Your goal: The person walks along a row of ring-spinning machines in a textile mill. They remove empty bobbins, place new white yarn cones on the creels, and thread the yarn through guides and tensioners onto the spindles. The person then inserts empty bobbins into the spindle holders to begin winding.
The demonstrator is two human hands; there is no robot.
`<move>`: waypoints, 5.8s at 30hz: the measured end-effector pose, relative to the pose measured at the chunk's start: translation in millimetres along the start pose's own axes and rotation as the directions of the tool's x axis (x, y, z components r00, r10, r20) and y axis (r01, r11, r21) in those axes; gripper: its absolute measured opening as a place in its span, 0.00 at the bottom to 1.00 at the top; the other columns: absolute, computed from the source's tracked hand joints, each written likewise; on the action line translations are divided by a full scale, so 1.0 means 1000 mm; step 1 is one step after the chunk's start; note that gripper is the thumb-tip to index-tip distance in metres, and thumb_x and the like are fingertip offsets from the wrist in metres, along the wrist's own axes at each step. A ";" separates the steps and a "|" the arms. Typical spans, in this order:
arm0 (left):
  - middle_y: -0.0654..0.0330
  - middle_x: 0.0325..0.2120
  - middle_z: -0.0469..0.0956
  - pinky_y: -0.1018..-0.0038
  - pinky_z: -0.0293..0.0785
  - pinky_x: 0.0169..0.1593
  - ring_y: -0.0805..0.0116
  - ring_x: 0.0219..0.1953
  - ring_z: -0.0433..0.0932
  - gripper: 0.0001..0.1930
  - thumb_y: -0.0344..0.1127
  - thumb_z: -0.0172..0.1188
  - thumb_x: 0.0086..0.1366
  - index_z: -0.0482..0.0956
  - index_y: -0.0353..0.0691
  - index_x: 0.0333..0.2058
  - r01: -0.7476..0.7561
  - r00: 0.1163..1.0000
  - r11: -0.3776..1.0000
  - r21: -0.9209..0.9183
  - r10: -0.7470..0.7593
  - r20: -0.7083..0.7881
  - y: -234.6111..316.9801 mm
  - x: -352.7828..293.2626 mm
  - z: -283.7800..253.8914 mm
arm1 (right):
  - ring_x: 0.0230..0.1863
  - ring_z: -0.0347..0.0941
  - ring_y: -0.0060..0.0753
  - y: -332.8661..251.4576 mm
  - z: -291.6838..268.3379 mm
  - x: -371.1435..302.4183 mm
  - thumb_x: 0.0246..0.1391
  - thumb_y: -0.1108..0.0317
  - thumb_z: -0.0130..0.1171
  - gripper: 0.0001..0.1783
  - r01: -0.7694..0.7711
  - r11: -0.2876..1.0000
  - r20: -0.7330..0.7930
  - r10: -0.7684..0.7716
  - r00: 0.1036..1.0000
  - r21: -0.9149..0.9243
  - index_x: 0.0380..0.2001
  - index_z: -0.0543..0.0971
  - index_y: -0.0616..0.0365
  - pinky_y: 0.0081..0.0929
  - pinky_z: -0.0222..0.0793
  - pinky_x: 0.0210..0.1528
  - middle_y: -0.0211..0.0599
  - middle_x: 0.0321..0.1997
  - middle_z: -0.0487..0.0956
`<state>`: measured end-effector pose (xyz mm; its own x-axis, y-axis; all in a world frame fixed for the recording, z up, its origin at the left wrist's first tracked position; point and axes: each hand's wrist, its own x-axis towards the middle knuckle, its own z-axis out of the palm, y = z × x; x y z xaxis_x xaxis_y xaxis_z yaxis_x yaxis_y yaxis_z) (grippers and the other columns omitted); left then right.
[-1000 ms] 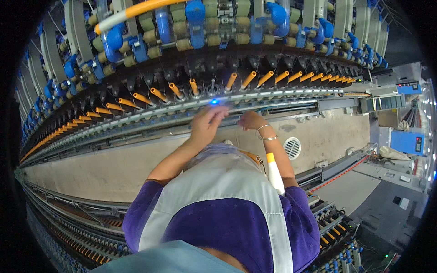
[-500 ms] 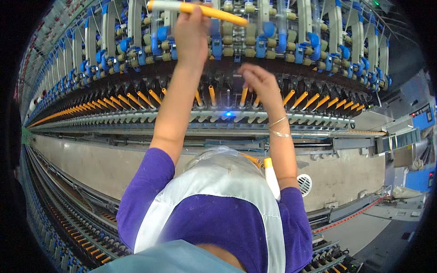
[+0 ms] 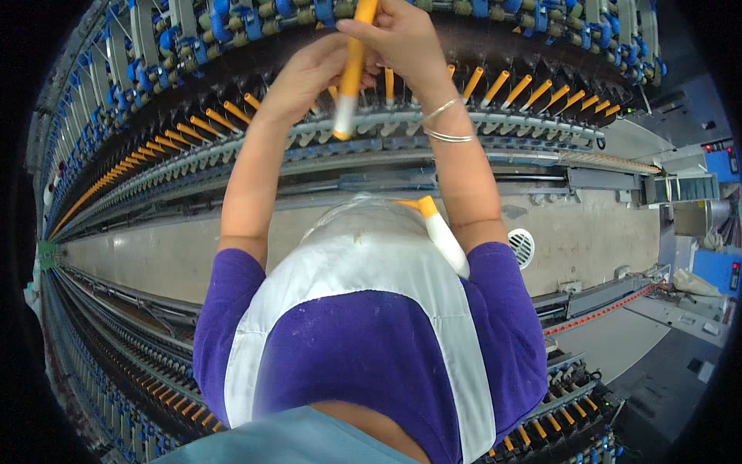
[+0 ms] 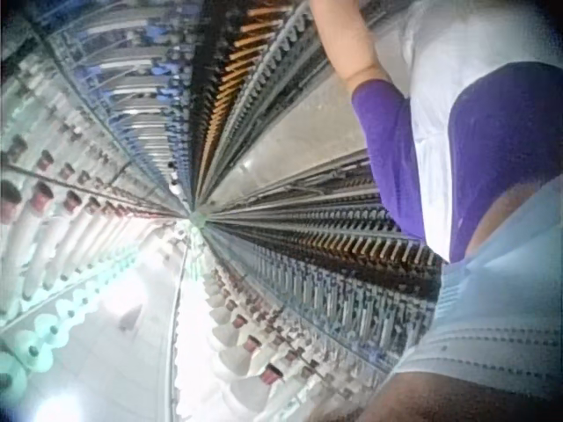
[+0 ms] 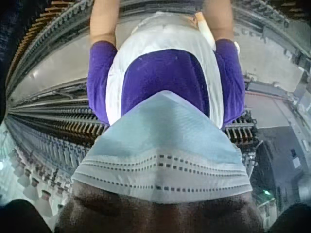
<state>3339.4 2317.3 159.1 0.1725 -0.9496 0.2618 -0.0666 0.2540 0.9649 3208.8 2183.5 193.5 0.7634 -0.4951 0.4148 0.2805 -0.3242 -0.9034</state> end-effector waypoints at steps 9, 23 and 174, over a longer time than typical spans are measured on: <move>0.54 0.33 0.73 0.56 0.62 0.65 0.50 0.54 0.70 0.20 0.45 0.43 0.72 0.70 0.31 0.47 -0.298 0.954 0.441 -0.847 0.102 -0.282 -0.009 -0.001 0.002 | 0.22 0.66 0.14 0.043 0.000 -0.040 0.64 0.53 0.49 0.20 -0.257 0.966 0.174 0.260 0.950 -0.037 0.39 0.79 0.61 0.13 0.61 0.24 0.25 0.26 0.77; 0.56 0.32 0.77 0.52 0.51 0.69 0.49 0.59 0.67 0.22 0.47 0.41 0.72 0.69 0.32 0.49 -0.290 0.949 0.244 -0.925 0.194 -0.247 -0.029 -0.002 0.004 | 0.17 0.64 0.15 0.055 0.011 -0.056 0.65 0.60 0.49 0.17 -0.257 0.658 0.389 -0.059 0.919 0.707 0.29 0.76 0.62 0.14 0.56 0.19 0.31 0.24 0.75; 0.57 0.35 0.70 0.54 0.66 0.63 0.59 0.48 0.73 0.12 0.35 0.49 0.70 0.67 0.37 0.48 -0.286 0.932 0.273 -0.918 -0.142 -0.332 -0.051 0.072 0.074 | 0.28 0.65 0.19 0.045 -0.074 -0.201 0.62 0.66 0.50 0.12 0.200 0.771 -0.460 0.133 0.878 0.604 0.25 0.71 0.57 0.18 0.65 0.26 0.28 0.32 0.71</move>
<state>3282.4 2222.3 127.3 0.4970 -0.8603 0.1134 0.8351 0.5097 0.2067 3024.5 2208.4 77.1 0.4399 -0.8486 0.2941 0.7207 0.1382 -0.6794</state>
